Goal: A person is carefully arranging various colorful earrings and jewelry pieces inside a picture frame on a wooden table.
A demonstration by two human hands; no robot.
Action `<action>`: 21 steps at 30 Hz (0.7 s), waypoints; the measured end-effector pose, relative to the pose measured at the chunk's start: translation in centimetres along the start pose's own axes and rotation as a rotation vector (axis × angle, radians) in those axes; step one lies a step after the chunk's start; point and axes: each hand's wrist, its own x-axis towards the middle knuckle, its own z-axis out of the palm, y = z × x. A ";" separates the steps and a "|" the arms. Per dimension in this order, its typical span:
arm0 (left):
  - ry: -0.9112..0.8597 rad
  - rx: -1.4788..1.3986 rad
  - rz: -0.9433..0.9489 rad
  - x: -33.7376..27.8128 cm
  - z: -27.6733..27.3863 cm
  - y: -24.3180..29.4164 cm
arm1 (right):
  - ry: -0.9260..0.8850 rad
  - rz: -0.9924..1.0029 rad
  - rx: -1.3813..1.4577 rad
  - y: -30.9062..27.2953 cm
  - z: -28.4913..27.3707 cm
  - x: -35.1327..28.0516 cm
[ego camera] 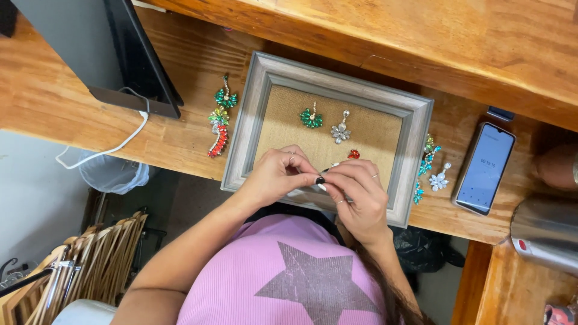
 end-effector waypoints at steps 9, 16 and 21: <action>-0.157 -0.090 0.042 -0.1 1.3 2.0 | 0.152 0.094 -0.106 1.5 -3.2 -1.6; -0.061 0.156 0.088 -0.1 -1.2 2.3 | 0.302 0.578 -0.633 11.7 -9.8 -8.9; 0.142 0.534 0.303 2.1 -4.1 1.3 | 0.124 0.729 -0.826 16.9 -10.1 -13.1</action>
